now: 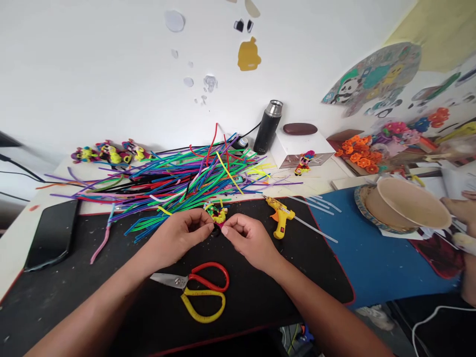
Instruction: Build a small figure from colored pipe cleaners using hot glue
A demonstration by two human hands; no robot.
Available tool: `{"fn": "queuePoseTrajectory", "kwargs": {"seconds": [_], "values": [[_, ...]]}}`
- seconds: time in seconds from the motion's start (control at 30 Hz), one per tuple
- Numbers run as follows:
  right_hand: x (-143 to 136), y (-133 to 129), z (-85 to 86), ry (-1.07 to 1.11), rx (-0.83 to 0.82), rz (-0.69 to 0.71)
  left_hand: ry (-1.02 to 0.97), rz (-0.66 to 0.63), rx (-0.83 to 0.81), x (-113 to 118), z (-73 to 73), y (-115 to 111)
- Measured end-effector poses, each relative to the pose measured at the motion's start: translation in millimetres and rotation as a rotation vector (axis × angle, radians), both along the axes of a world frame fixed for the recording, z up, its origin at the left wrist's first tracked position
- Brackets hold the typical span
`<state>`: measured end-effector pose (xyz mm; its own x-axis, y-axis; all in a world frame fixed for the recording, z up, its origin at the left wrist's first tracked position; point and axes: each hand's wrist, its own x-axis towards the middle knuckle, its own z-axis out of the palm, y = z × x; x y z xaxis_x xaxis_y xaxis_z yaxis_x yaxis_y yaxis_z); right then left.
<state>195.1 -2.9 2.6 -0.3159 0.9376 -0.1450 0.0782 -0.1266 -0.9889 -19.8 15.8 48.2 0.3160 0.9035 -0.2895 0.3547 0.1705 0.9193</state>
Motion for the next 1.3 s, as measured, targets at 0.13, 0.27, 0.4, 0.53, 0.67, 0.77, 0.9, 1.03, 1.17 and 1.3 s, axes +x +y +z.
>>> {"fn": "queuePoseTrajectory", "kwargs": {"seconds": [0.13,0.27,0.4,0.53,0.67,0.77,0.9,1.03,1.17,1.3], "values": [[1.7,-11.8,3.5,-0.154,0.130,0.190,-0.004,0.140,0.114,-15.0,-0.2,5.9],[-6.0,-28.4,11.0,-0.455,0.315,0.493,-0.072,0.205,0.109,-21.1,0.1,8.5],[-18.1,-39.7,13.2,-0.718,0.587,0.706,-0.149,0.239,0.064,-21.9,-7.1,7.8],[-23.9,-48.2,6.9,-0.855,0.714,0.756,-0.190,0.252,0.043,-24.3,-11.9,6.2],[-27.1,-54.5,2.4,-0.932,0.756,0.765,-0.190,0.269,0.031,-26.0,-12.5,4.7],[-29.1,-55.1,6.0,-0.953,0.744,0.804,-0.186,0.270,0.031,-26.2,-12.5,3.8],[-29.0,-53.9,14.3,-0.874,0.605,0.817,-0.198,0.270,0.049,-27.5,-11.1,2.8],[-25.3,-54.1,18.3,-0.685,0.293,0.737,-0.211,0.274,0.058,-32.6,-8.4,2.1],[-23.1,-51.0,16.0,-0.496,-0.018,0.673,-0.221,0.296,0.063,-38.0,-8.6,1.8],[-28.8,-50.9,-4.5,-0.360,-0.256,0.711,-0.232,0.329,0.058,-40.2,-12.0,2.5]]}}
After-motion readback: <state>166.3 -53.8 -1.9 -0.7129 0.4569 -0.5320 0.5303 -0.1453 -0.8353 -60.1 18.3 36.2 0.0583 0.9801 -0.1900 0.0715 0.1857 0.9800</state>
